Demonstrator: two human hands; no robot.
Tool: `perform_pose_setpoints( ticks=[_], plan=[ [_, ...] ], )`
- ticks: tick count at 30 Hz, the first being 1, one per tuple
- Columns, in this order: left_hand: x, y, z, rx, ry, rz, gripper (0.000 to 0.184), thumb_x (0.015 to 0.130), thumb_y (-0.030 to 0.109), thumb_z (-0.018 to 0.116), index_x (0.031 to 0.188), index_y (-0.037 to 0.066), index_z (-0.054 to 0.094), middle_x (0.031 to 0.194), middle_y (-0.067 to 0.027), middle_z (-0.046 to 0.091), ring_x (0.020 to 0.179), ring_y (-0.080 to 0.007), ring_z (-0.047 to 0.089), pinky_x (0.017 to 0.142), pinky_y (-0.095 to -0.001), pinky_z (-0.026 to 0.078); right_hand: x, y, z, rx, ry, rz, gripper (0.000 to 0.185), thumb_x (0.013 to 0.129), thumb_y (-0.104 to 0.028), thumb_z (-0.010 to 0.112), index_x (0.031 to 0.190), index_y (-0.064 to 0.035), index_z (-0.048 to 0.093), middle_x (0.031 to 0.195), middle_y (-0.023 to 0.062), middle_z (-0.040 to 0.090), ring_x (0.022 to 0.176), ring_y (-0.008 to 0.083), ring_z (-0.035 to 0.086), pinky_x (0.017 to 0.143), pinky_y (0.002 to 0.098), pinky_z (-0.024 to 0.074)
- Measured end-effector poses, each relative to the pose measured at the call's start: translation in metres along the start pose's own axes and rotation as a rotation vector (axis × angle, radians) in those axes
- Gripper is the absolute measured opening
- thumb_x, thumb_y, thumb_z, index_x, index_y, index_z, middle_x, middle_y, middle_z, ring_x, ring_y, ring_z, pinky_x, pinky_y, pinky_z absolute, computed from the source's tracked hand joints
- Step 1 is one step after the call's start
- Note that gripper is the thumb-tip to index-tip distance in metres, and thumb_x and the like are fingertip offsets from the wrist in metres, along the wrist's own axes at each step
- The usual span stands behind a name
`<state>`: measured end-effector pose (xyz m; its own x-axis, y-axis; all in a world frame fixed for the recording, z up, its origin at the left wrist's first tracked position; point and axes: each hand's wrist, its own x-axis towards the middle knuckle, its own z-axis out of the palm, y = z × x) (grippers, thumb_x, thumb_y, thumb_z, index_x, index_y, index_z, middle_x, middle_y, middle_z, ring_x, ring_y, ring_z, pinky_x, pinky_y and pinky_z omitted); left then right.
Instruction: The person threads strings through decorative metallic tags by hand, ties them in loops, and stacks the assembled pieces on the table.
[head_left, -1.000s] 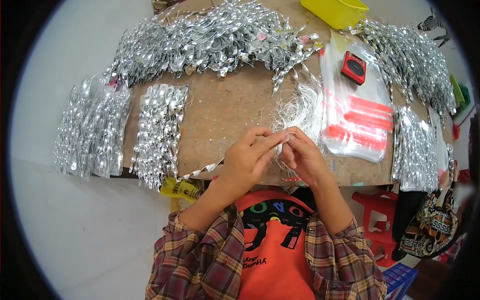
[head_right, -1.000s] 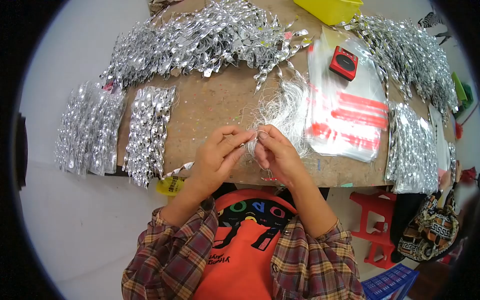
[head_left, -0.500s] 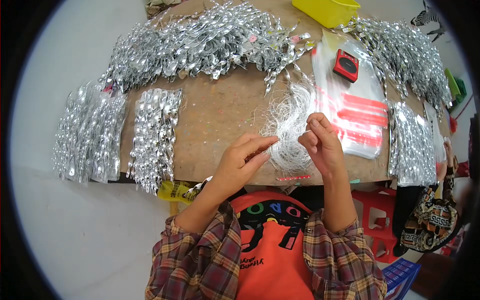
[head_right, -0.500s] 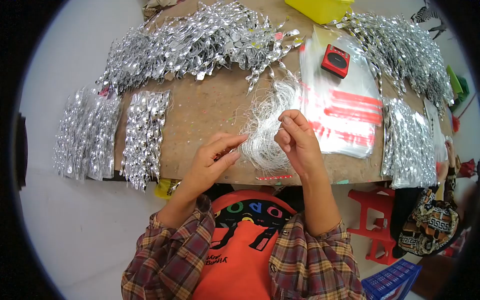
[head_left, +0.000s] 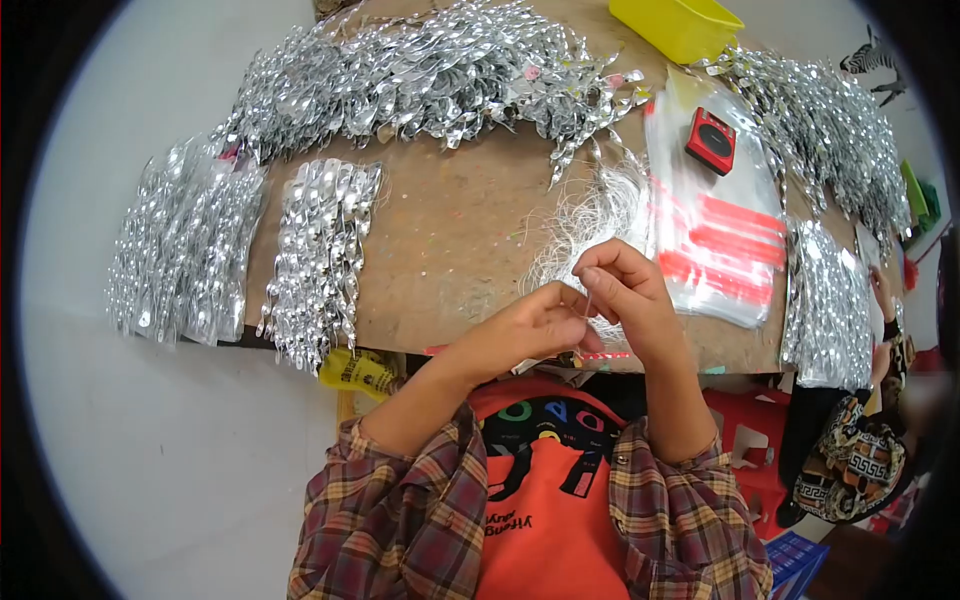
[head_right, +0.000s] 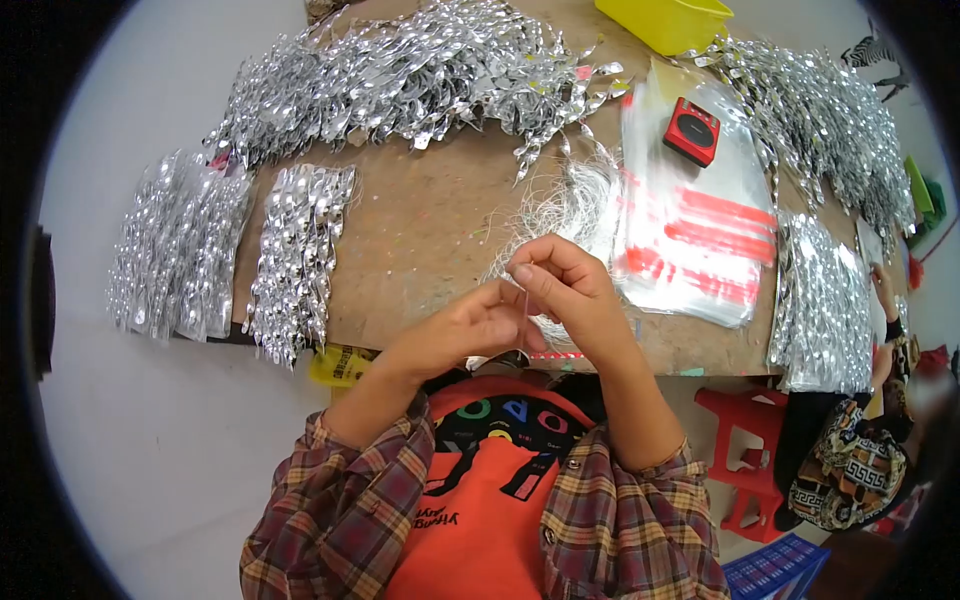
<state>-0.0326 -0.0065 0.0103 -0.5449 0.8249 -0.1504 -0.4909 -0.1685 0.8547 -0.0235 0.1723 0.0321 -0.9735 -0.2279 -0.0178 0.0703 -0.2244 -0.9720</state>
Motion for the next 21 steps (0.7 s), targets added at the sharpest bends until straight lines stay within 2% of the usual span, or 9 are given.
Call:
perform_pose_setpoints(
  ticks=[2,3,4,5,6,7,12,17,21],
  plan=[
    [0.009,-0.003,0.007,-0.113,0.067,0.028,0.033,0.091,0.023,0.052,0.117,0.004,0.045,0.095,-0.0048,0.057,0.084,-0.0104,0.054,0.081,-0.0266,0.043,-0.001,-0.005,0.003,-0.019,-0.013,-0.022,0.011,0.088,-0.011,0.055,0.094,-0.0016,0.057,0.073,-0.0009,0.056,0.064,0.0037,0.05,0.056,0.0177,0.0398],
    [0.014,-0.009,0.006,-0.122,0.116,0.061,0.031,0.09,0.027,0.053,0.111,0.004,0.047,0.088,-0.0042,0.058,0.079,-0.0092,0.056,0.072,-0.0237,0.043,-0.002,0.0,-0.003,-0.093,0.033,-0.09,0.012,0.087,-0.01,0.057,0.094,-0.0005,0.057,0.078,0.0005,0.058,0.072,0.005,0.053,0.063,0.0188,0.0421],
    [0.017,-0.009,0.006,-0.132,0.16,0.091,0.031,0.089,0.031,0.054,0.105,0.005,0.048,0.081,-0.0037,0.059,0.073,-0.008,0.057,0.064,-0.0208,0.044,-0.002,-0.002,-0.004,-0.098,0.036,-0.089,0.012,0.087,-0.01,0.057,0.094,-0.0005,0.057,0.078,0.0005,0.058,0.072,0.005,0.053,0.063,0.0188,0.0421],
    [0.017,-0.008,0.007,-0.155,0.184,0.088,0.026,0.09,0.029,0.055,0.101,0.006,0.05,0.072,0.0006,0.057,0.062,-0.0055,0.054,0.054,-0.0192,0.04,-0.002,-0.004,-0.004,-0.12,0.091,-0.098,0.011,0.086,-0.011,0.056,0.092,-0.0019,0.057,0.069,-0.0034,0.052,0.061,0.0021,0.043,0.053,0.0176,0.0325],
    [0.016,-0.004,0.008,-0.156,0.177,0.086,0.026,0.09,0.029,0.055,0.101,0.006,0.05,0.072,0.0006,0.057,0.062,-0.0055,0.054,0.054,-0.0192,0.04,-0.002,-0.005,-0.004,-0.14,0.146,-0.106,0.01,0.086,-0.012,0.056,0.091,-0.0033,0.057,0.061,-0.0072,0.045,0.05,-0.0008,0.033,0.044,0.0165,0.023],
    [0.015,0.001,0.01,-0.124,0.204,0.085,0.022,0.09,0.024,0.053,0.101,0.005,0.051,0.069,0.0017,0.053,0.06,-0.0053,0.049,0.056,-0.02,0.04,-0.003,-0.005,-0.006,-0.099,0.158,-0.079,0.011,0.085,-0.012,0.056,0.091,-0.0027,0.056,0.058,-0.0074,0.041,0.049,-0.0002,0.03,0.043,0.0174,0.0207],
    [0.014,0.011,0.017,0.147,0.336,0.16,0.017,0.09,0.019,0.054,0.096,0.004,0.055,0.065,0.0033,0.047,0.054,-0.0033,0.041,0.05,-0.019,0.036,-0.002,0.002,-0.017,0.133,0.099,-0.006,0.011,0.086,-0.012,0.056,0.091,-0.0026,0.056,0.056,-0.0064,0.038,0.048,0.0021,0.03,0.043,0.018,0.0222],
    [0.02,-0.005,0.013,0.301,0.403,0.407,0.016,0.088,0.019,0.057,0.092,0.005,0.06,0.065,0.004,0.049,0.049,-0.0012,0.036,0.043,-0.0171,0.027,-0.001,0.005,-0.019,0.272,0.064,-0.025,0.013,0.086,-0.013,0.057,0.093,-0.0025,0.056,0.058,-0.0048,0.04,0.05,0.0034,0.036,0.043,0.0178,0.026],
    [0.011,0.009,0.018,0.198,0.451,0.204,0.015,0.087,0.02,0.057,0.091,0.005,0.061,0.065,0.0035,0.051,0.049,-0.0005,0.036,0.042,-0.0161,0.026,-0.002,0.004,-0.021,0.277,0.116,-0.046,0.014,0.086,-0.013,0.057,0.095,-0.003,0.056,0.065,-0.0023,0.047,0.054,0.0053,0.04,0.047,0.0187,0.0314]
  ],
)
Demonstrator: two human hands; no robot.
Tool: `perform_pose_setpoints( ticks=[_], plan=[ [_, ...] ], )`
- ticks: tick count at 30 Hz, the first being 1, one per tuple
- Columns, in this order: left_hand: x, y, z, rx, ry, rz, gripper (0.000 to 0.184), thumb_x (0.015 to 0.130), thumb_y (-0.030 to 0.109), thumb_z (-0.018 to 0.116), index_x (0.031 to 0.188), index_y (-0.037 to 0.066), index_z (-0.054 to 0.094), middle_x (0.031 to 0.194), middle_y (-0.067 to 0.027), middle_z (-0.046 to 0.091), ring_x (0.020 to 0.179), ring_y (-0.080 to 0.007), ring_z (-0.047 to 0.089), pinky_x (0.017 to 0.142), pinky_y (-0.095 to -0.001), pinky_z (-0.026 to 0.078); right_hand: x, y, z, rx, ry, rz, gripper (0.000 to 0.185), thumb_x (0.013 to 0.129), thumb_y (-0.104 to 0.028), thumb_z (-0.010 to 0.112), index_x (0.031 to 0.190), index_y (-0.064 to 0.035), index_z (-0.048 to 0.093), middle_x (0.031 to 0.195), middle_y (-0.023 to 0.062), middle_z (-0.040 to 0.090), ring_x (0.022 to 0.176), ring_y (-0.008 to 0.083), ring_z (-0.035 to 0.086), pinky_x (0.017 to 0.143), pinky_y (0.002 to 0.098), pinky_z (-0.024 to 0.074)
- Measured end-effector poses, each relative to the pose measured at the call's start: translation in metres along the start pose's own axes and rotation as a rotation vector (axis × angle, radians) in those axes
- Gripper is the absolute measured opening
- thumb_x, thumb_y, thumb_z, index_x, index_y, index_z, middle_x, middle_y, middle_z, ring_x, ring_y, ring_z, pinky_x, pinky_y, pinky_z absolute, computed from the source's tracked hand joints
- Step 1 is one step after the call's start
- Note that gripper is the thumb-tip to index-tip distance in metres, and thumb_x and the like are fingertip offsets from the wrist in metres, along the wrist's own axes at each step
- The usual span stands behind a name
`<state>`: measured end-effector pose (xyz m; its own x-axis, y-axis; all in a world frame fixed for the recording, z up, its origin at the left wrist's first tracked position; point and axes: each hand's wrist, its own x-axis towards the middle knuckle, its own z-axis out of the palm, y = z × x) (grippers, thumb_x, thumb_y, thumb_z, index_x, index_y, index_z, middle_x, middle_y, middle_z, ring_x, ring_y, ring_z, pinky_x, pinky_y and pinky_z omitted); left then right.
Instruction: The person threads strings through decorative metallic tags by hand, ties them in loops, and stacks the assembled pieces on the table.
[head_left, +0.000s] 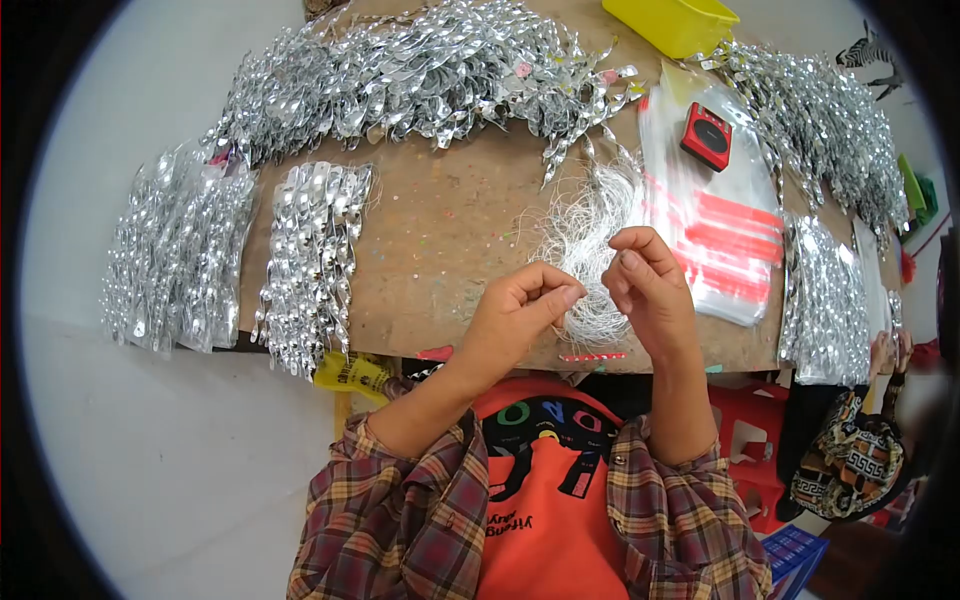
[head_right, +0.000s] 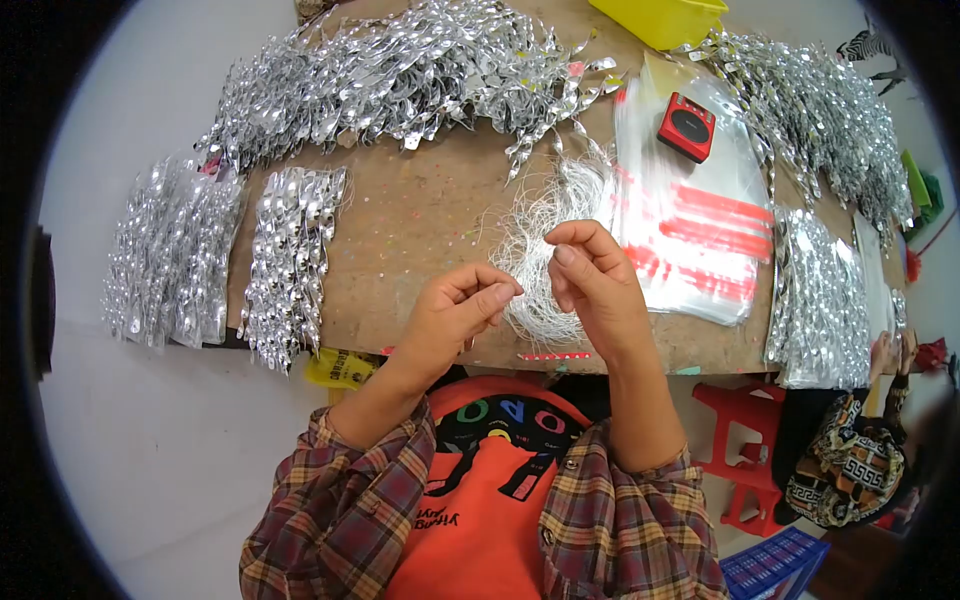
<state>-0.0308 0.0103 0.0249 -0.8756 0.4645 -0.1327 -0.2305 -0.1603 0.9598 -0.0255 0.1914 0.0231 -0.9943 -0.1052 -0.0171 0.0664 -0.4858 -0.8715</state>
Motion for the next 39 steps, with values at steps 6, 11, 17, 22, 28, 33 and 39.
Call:
perform_pose_setpoints(
  ticks=[6,11,17,22,28,33,39],
  plan=[
    [0.002,-0.003,-0.002,-0.108,0.009,-0.022,0.016,0.087,0.02,0.059,0.092,0.006,0.061,0.066,0.0032,0.052,0.049,-0.0002,0.038,0.042,-0.0155,0.026,-0.016,0.009,0.005,-0.348,0.056,-0.054,0.015,0.084,-0.008,0.058,0.098,-0.0029,0.055,0.075,0.0007,0.053,0.063,0.0058,0.047,0.056,0.0185,0.0379],
    [0.002,-0.003,-0.001,-0.06,-0.034,0.007,0.015,0.087,0.019,0.059,0.092,0.005,0.06,0.067,0.0029,0.053,0.05,-0.0009,0.039,0.043,-0.0156,0.028,-0.016,0.015,0.006,-0.516,0.007,-0.188,0.01,0.083,-0.005,0.06,0.092,-0.0023,0.057,0.079,-0.0003,0.054,0.067,0.0044,0.048,0.058,0.0178,0.0388],
    [0.002,-0.013,-0.003,0.018,-0.026,0.107,0.018,0.087,0.017,0.058,0.098,0.003,0.062,0.079,-0.0023,0.064,0.062,-0.0032,0.055,0.046,-0.0157,0.035,-0.015,0.009,0.006,-0.434,0.098,-0.202,0.008,0.084,-0.007,0.059,0.089,-0.0013,0.057,0.076,-0.0019,0.054,0.066,0.0032,0.046,0.059,0.0175,0.0381],
    [-0.001,-0.004,-0.005,0.066,-0.054,0.012,0.02,0.086,0.017,0.058,0.1,0.003,0.063,0.08,-0.0027,0.065,0.066,-0.0039,0.057,0.047,-0.0159,0.036,-0.012,0.004,0.005,-0.406,0.146,-0.21,0.007,0.084,-0.008,0.059,0.088,-0.0019,0.056,0.076,-0.0018,0.053,0.064,0.0035,0.045,0.057,0.0173,0.0371],
    [0.0,-0.003,-0.005,0.052,-0.054,-0.073,0.017,0.086,0.016,0.059,0.094,0.003,0.065,0.074,0.0004,0.061,0.058,-0.0022,0.049,0.047,-0.0156,0.035,-0.009,0.003,0.0,-0.427,0.164,-0.214,0.008,0.084,-0.008,0.059,0.089,-0.0021,0.057,0.077,-0.0019,0.054,0.065,0.0039,0.045,0.058,0.0176,0.0374],
    [0.002,-0.007,-0.005,0.119,0.013,0.015,0.015,0.086,0.015,0.059,0.092,0.003,0.064,0.069,0.0024,0.057,0.054,-0.0009,0.042,0.047,-0.0159,0.032,-0.012,-0.009,0.002,-0.636,0.291,-0.319,0.013,0.079,-0.004,0.063,0.091,-0.0032,0.06,0.078,-0.0002,0.057,0.065,0.0071,0.048,0.06,0.0205,0.0391],
    [0.005,-0.014,-0.003,0.251,0.027,0.15,0.012,0.085,0.01,0.059,0.091,0.001,0.063,0.069,0.0027,0.056,0.057,-0.0017,0.044,0.049,-0.0176,0.032,-0.026,-0.029,0.034,-1.438,-0.065,-0.712,0.021,0.07,0.002,0.067,0.089,-0.0049,0.063,0.079,0.0056,0.06,0.067,0.0186,0.053,0.066,0.0281,0.0397]
  ],
)
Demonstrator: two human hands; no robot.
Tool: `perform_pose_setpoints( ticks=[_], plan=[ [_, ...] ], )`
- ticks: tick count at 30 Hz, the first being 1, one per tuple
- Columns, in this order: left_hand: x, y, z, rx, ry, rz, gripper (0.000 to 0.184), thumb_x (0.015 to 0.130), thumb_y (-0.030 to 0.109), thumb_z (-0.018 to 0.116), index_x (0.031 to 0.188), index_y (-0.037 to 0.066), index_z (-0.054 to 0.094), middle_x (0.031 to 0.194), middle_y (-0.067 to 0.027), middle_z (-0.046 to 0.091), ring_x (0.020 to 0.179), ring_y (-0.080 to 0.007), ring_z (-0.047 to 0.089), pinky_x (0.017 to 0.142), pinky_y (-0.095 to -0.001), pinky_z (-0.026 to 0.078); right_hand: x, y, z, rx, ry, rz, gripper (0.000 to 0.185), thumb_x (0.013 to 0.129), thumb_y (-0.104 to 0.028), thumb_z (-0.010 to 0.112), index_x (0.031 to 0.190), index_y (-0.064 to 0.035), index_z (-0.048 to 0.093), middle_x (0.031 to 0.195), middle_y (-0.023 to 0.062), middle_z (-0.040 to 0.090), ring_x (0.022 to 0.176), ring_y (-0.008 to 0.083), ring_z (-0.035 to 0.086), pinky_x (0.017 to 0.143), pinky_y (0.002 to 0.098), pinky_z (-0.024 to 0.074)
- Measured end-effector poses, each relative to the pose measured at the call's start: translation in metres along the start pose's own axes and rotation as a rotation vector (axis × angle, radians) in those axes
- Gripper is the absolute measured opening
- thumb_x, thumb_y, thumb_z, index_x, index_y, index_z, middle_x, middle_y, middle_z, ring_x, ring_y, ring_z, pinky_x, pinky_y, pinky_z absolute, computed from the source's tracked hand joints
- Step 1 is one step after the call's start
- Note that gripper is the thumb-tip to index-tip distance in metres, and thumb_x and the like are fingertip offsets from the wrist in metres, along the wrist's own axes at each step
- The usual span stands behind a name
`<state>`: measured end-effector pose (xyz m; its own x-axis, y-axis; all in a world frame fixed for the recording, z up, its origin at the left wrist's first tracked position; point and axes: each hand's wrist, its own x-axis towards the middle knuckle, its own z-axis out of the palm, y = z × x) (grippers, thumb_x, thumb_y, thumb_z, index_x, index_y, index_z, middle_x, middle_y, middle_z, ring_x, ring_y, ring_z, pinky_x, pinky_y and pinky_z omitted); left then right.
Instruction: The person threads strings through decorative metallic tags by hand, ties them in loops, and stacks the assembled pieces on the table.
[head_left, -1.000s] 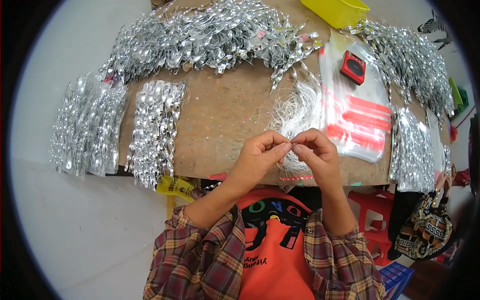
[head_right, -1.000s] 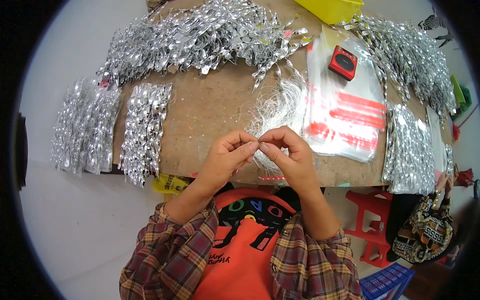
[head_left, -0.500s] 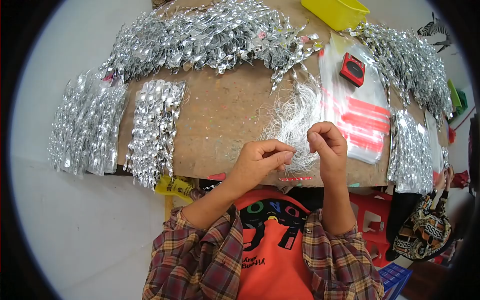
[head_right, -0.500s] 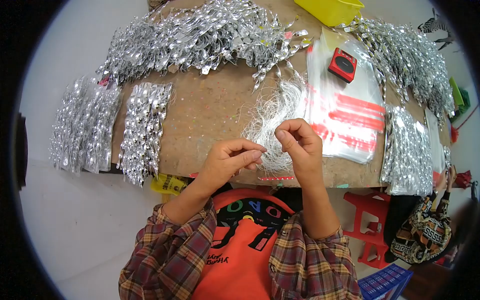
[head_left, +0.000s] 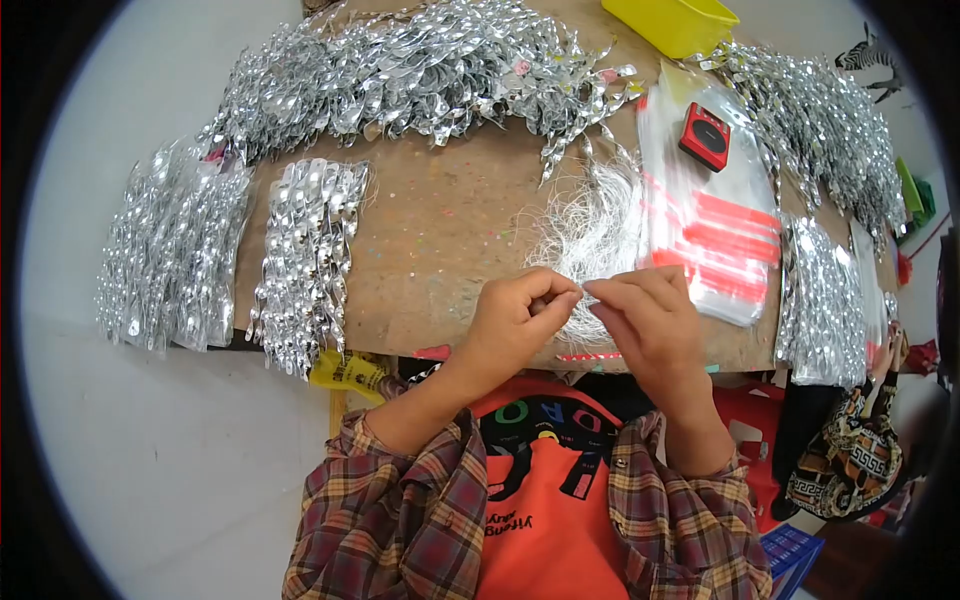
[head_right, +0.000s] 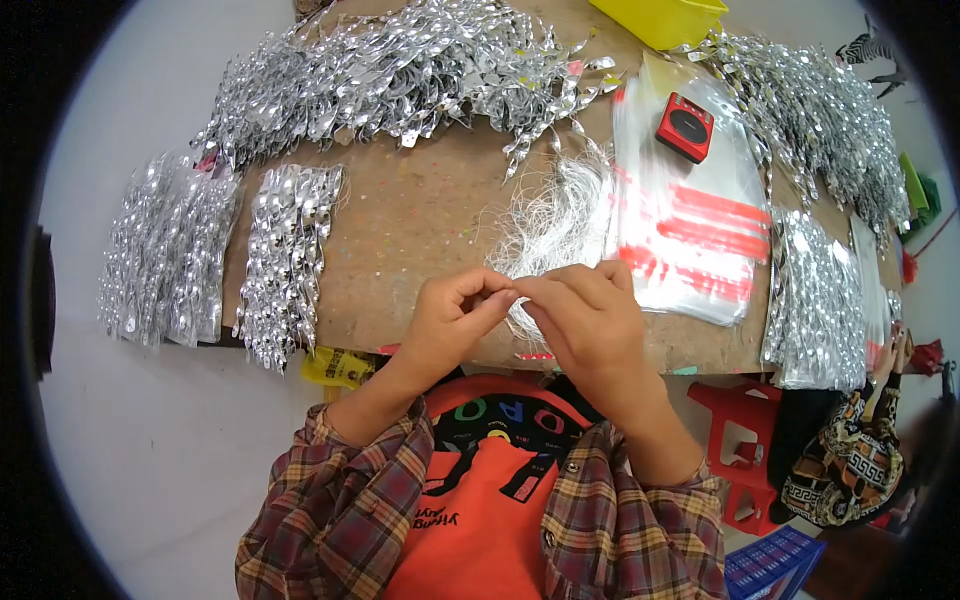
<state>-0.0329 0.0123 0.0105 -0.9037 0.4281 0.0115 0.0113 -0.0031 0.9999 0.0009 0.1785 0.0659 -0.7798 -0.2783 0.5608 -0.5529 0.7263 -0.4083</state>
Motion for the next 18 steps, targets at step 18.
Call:
perform_pose_setpoints(
  ticks=[18],
  plan=[
    [-0.005,0.003,0.001,0.146,0.116,0.104,0.009,0.083,0.007,0.06,0.089,0.0,0.062,0.066,0.0039,0.054,0.059,-0.0019,0.044,0.051,-0.0179,0.035,-0.007,0.012,0.004,-0.002,0.132,0.192,0.024,0.07,0.003,0.067,0.092,-0.007,0.065,0.079,0.0053,0.06,0.074,0.0208,0.054,0.068,0.029,0.0438]
  ],
)
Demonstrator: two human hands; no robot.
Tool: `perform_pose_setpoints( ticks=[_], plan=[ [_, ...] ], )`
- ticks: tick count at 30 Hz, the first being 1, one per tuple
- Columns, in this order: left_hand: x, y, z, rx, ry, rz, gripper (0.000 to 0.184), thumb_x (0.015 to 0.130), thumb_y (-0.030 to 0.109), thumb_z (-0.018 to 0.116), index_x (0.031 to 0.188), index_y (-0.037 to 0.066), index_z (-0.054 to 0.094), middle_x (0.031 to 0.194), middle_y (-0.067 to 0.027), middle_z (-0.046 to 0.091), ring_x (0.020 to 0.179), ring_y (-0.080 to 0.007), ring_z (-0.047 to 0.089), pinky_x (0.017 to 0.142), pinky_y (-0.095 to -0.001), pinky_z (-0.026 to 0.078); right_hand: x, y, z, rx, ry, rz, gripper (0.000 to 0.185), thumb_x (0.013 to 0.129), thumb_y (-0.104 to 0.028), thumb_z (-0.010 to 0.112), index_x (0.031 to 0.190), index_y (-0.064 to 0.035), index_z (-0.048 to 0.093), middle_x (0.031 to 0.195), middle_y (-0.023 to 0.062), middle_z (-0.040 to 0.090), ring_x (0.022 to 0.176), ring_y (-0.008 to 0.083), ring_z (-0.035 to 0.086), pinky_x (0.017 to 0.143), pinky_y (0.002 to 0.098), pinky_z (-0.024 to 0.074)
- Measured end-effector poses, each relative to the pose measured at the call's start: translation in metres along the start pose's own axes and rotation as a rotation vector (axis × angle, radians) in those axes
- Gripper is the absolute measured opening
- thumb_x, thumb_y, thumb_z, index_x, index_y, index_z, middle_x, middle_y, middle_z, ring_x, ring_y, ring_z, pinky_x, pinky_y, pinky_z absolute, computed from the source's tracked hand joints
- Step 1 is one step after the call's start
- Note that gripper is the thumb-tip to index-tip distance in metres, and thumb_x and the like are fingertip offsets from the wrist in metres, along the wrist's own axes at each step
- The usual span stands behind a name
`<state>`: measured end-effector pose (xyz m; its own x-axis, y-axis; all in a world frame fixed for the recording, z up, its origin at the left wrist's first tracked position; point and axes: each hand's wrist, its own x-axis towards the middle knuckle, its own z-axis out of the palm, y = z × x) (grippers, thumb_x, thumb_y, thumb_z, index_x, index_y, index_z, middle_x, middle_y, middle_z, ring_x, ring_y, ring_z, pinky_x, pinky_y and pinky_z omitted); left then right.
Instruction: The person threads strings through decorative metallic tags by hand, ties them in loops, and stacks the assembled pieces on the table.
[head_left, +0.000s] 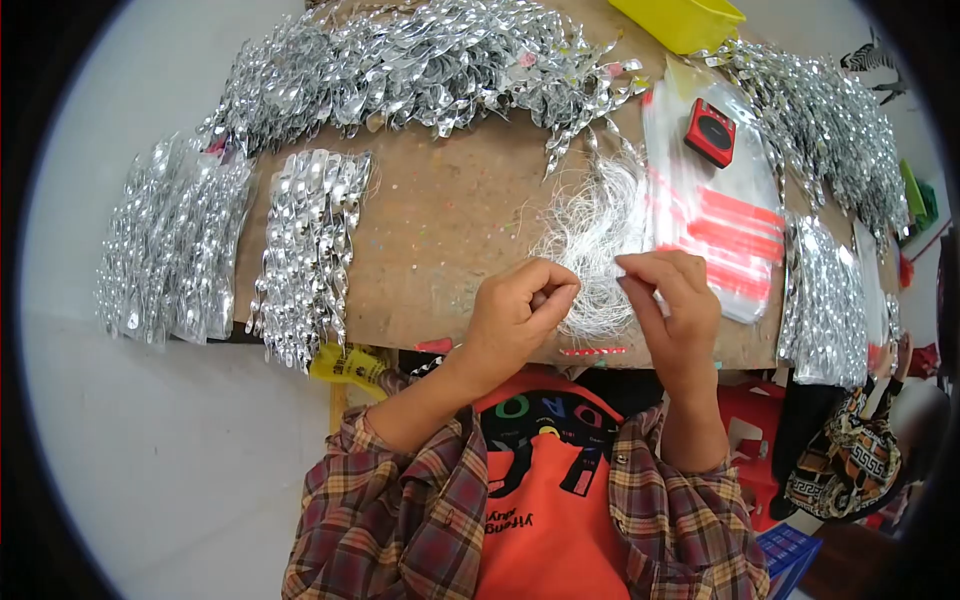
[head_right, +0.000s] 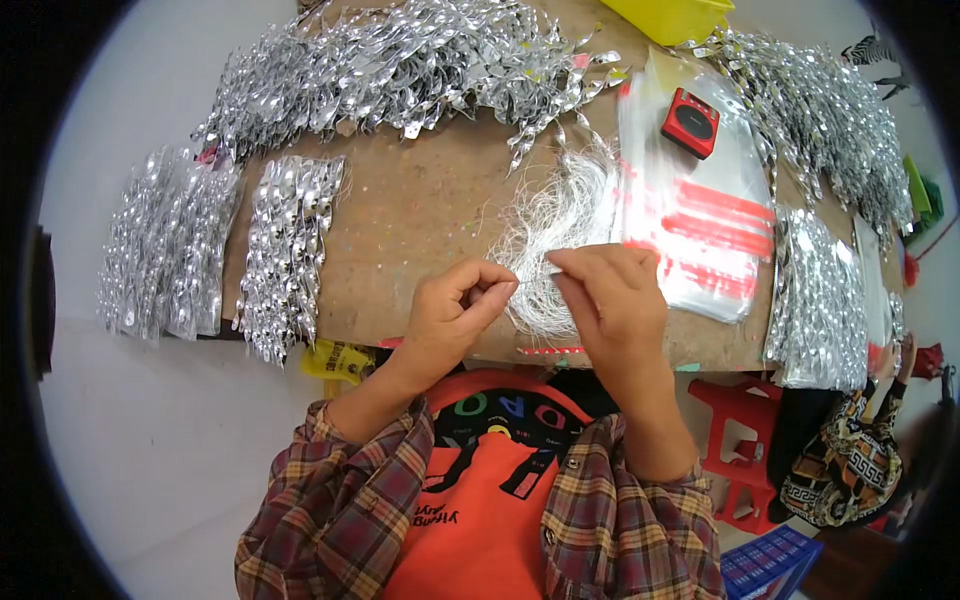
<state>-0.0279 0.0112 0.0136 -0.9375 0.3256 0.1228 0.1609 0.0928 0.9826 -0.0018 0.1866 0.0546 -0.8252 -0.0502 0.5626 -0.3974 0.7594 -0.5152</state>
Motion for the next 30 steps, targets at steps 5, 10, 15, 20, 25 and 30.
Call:
perform_pose_setpoints(
  ticks=[5,10,15,20,25,30],
  plan=[
    [0.0,0.002,0.002,0.09,0.028,0.083,0.009,0.08,0.005,0.06,0.088,0.0,0.06,0.072,-0.0083,0.058,0.058,-0.0113,0.054,0.052,-0.0239,0.042,-0.003,-0.006,0.011,-0.034,-0.136,-0.099,0.02,0.07,0.002,0.067,0.088,-0.0064,0.063,0.08,0.0048,0.061,0.075,0.0212,0.053,0.068,0.0297,0.0415],
    [-0.004,0.005,0.001,-0.116,-0.007,-0.026,0.011,0.084,0.007,0.058,0.091,0.0,0.062,0.073,0.0004,0.057,0.064,-0.004,0.049,0.056,-0.0188,0.041,-0.002,0.0,0.021,-0.017,-0.022,-0.158,0.014,0.072,0.001,0.065,0.085,-0.0049,0.062,0.082,0.0051,0.061,0.069,0.0177,0.052,0.065,0.0272,0.0402],
    [-0.003,0.0,0.0,-0.425,-0.065,-0.142,0.014,0.087,0.008,0.057,0.097,-0.001,0.062,0.083,-0.0039,0.062,0.072,-0.008,0.056,0.065,-0.0207,0.047,-0.008,-0.001,0.033,0.719,-0.048,0.334,0.007,0.078,-0.001,0.061,0.085,-0.0027,0.06,0.076,0.0008,0.056,0.067,0.0088,0.048,0.062,0.0212,0.038],
    [-0.004,0.005,-0.001,-0.424,0.024,-0.079,0.014,0.087,0.006,0.056,0.097,-0.003,0.062,0.086,-0.0059,0.063,0.072,-0.0095,0.058,0.067,-0.0215,0.048,-0.011,0.007,0.035,1.298,-0.229,0.682,0.009,0.082,-0.007,0.062,0.09,-0.0025,0.06,0.08,-0.0013,0.059,0.069,0.0037,0.046,0.06,0.0179,0.0355],
    [-0.004,0.002,-0.003,-0.416,0.02,-0.061,0.014,0.087,0.006,0.056,0.097,-0.003,0.061,0.085,-0.0062,0.063,0.072,-0.0095,0.058,0.067,-0.0214,0.048,-0.008,0.005,0.035,1.221,-0.261,0.719,0.01,0.081,-0.008,0.061,0.089,-0.0026,0.057,0.074,-0.0023,0.053,0.065,0.0043,0.043,0.058,0.0178,0.0339],
    [-0.004,0.002,-0.004,-0.416,0.017,-0.071,0.013,0.087,0.006,0.057,0.095,-0.003,0.061,0.085,-0.0061,0.063,0.071,-0.0093,0.057,0.067,-0.0215,0.047,-0.008,0.006,0.034,1.174,-0.273,0.716,0.009,0.08,-0.006,0.062,0.088,-0.0033,0.058,0.075,-0.0026,0.054,0.066,0.0044,0.044,0.06,0.0179,0.0357]
  ],
)
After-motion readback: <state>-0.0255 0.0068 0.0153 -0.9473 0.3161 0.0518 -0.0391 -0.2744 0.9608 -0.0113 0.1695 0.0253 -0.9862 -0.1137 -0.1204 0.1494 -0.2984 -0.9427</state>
